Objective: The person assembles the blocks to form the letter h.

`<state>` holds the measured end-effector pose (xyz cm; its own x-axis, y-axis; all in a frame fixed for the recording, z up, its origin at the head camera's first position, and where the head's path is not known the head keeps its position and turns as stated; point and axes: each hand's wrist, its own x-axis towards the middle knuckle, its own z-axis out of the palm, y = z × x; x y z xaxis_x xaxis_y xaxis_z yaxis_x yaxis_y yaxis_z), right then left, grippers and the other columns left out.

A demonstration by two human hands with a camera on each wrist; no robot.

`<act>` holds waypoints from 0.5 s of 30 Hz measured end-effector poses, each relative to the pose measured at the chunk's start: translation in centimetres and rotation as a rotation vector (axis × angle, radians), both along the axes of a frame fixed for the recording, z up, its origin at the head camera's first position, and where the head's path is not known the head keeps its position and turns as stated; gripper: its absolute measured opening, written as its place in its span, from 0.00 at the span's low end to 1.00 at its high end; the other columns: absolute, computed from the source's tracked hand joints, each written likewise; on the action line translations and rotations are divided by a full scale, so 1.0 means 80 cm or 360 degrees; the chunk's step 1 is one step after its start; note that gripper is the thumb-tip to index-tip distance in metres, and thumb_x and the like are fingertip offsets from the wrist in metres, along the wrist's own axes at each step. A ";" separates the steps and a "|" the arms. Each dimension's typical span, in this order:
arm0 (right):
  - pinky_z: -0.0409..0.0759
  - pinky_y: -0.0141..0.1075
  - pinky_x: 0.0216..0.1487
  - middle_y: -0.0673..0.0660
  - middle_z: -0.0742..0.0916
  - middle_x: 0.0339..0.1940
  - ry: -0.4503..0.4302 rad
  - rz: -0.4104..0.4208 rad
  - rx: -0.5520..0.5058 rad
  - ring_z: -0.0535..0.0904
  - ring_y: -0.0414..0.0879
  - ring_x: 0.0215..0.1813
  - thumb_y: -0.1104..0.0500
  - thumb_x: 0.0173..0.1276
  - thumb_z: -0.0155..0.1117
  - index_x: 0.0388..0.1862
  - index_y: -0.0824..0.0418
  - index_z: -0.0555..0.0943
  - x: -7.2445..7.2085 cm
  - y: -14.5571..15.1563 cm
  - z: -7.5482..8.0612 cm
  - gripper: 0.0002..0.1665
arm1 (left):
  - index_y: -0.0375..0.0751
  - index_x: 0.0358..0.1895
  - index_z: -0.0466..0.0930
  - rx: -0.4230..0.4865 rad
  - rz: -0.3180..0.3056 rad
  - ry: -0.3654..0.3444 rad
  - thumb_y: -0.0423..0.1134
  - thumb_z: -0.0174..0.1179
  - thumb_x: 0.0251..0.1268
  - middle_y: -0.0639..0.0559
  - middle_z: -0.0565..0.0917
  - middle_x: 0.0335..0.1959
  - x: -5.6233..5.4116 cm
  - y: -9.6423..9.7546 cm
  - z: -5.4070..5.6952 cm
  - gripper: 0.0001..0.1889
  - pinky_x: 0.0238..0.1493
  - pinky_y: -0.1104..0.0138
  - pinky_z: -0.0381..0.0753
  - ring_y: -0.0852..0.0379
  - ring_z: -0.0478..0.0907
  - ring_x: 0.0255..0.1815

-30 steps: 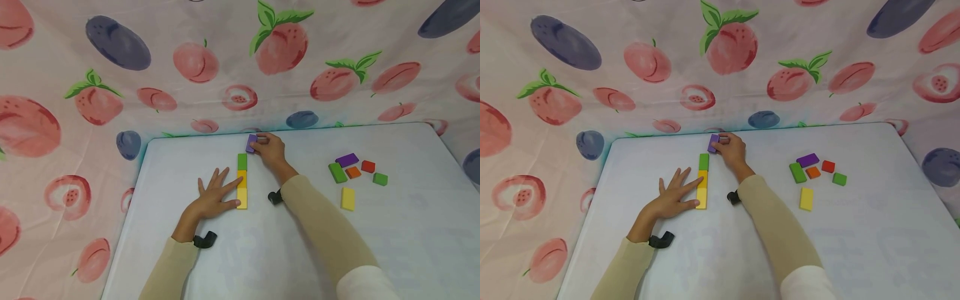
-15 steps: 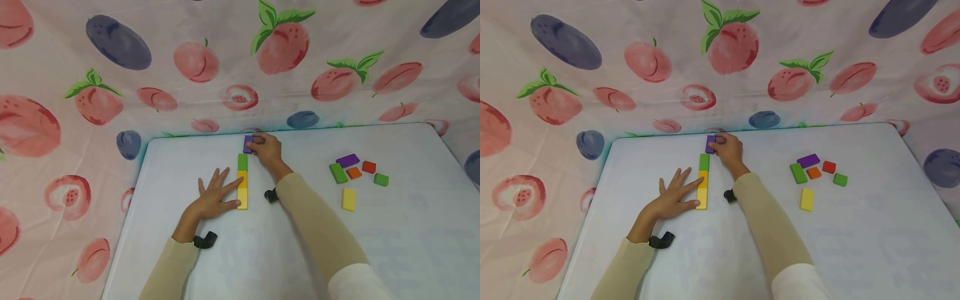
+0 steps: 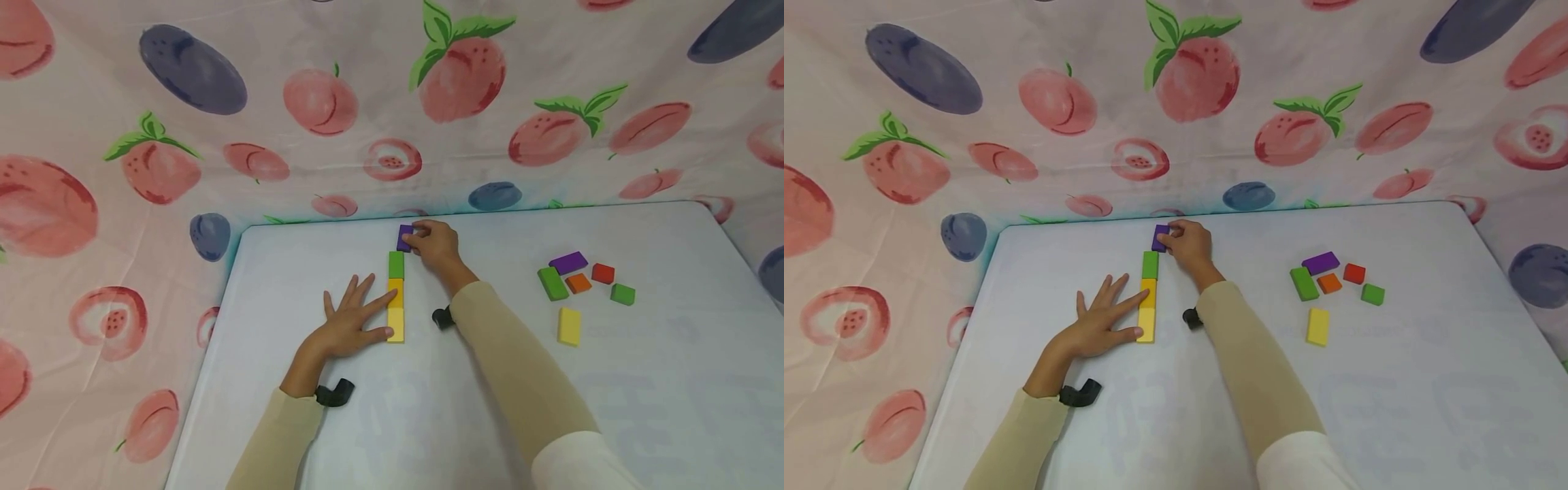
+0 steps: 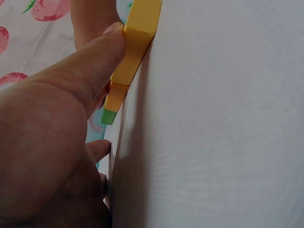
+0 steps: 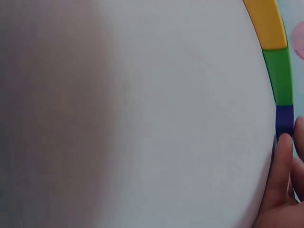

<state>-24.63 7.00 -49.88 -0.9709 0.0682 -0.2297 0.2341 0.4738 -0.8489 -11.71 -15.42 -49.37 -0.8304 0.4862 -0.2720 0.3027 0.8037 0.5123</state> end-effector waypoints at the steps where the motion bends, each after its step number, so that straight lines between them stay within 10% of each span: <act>1: 0.86 0.33 0.45 0.57 0.85 0.46 -0.0016 0.0028 0.0007 0.87 0.44 0.38 0.47 0.69 0.71 0.69 0.53 0.80 0.000 0.003 0.001 0.30 | 0.75 0.80 0.54 -0.0005 0.0003 -0.0002 0.67 0.57 0.68 0.53 0.37 0.87 0.000 0.000 0.000 0.38 0.69 0.27 0.14 0.43 0.23 0.86; 8: 0.86 0.31 0.44 0.56 0.81 0.51 -0.0245 0.0184 -0.0228 0.86 0.45 0.41 0.53 0.69 0.73 0.73 0.49 0.75 -0.003 0.021 0.006 0.34 | 0.74 0.80 0.54 -0.0001 0.0002 -0.0007 0.68 0.57 0.68 0.53 0.37 0.87 0.000 0.001 0.000 0.38 0.69 0.27 0.14 0.43 0.23 0.86; 15: 0.78 0.32 0.37 0.55 0.79 0.44 -0.0115 0.0324 -0.0033 0.82 0.44 0.32 0.52 0.70 0.71 0.74 0.50 0.74 0.001 0.022 0.008 0.35 | 0.73 0.80 0.55 0.0005 -0.0004 0.0000 0.67 0.57 0.68 0.52 0.37 0.87 0.001 0.001 0.002 0.38 0.68 0.27 0.15 0.42 0.23 0.86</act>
